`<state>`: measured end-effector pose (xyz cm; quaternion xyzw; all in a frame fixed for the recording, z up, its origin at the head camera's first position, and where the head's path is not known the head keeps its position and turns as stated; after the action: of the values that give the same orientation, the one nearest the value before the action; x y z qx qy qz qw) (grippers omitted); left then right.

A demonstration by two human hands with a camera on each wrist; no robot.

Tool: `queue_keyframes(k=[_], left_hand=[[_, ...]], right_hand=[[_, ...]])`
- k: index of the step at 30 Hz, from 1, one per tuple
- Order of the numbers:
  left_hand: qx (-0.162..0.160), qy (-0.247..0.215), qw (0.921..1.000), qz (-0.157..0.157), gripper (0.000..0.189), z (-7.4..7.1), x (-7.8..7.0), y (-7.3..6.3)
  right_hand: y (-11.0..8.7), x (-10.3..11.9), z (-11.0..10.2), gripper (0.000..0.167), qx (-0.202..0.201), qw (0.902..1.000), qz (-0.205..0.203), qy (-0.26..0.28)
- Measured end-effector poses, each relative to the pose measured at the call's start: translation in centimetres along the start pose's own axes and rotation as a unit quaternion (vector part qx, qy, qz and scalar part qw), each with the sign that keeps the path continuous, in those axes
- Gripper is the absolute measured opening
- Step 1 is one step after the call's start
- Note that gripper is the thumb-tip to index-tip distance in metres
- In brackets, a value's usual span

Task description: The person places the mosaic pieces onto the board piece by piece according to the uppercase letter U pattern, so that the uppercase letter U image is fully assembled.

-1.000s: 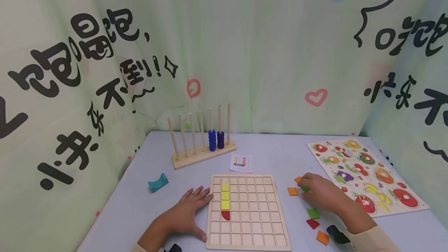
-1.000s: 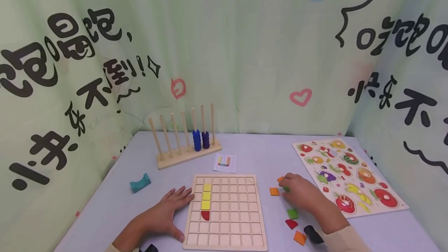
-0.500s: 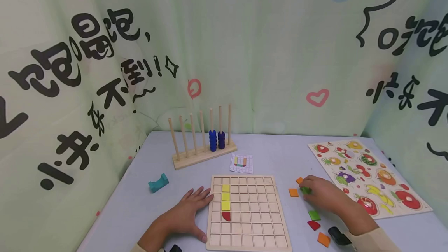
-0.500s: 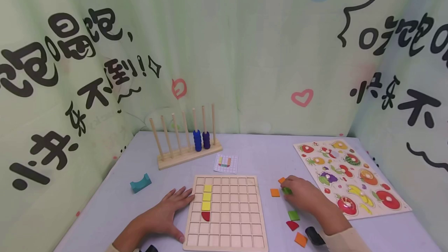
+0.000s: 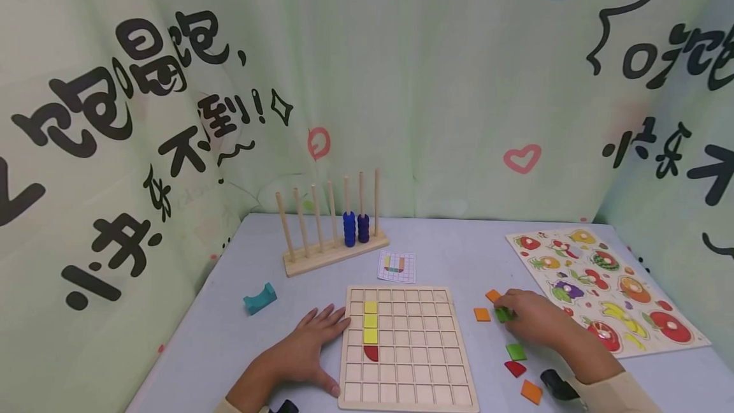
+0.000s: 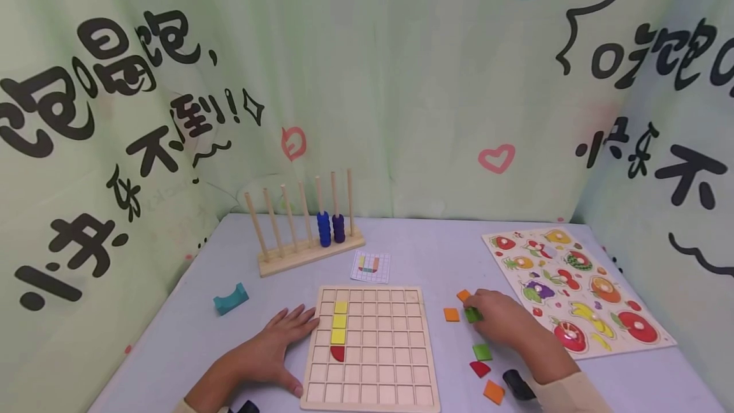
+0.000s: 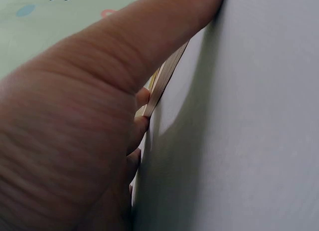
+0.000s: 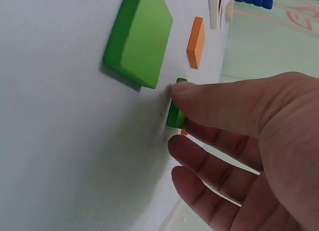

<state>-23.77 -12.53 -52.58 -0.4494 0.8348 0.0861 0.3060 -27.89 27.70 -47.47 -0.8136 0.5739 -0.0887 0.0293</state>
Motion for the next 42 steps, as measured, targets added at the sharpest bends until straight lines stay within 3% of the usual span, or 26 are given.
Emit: queue_keyframes(k=[6, 21, 28, 42], left_hand=[[0.001, 0.000, 1.0000, 0.001, 0.121, 0.0, 0.0, 0.0], [0.002, 0.003, 1.0000, -0.003, 0.122, 0.2, 0.3, 0.0], [-0.002, 0.006, 1.0000, 0.003, 0.122, 0.2, 0.2, 0.0], [0.001, 0.006, 1.0000, -0.003, 0.123, 0.0, 0.3, 0.2]], right_hand=[[0.0, 0.0, 0.2, 0.028, 0.002, 0.9998, -0.013, -0.017], [0.2, -0.3, 0.6, 0.028, 0.023, 0.9997, 0.000, -0.010], [0.3, 0.1, 0.6, 0.026, -0.001, 0.9995, -0.030, -0.013], [0.7, 2.2, 0.5, 0.025, -0.034, 0.9984, -0.044, -0.012]])
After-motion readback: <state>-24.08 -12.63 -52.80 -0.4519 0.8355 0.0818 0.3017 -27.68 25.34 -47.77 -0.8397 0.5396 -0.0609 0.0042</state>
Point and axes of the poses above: each hand's wrist, its own y-axis towards the middle knuckle, its own z-axis out of the palm, x = y × z, the point moved 6 cm from there along y, towards the middle knuckle, and after that the axes turned 11 degrees about -y, right-handed, at the moved point
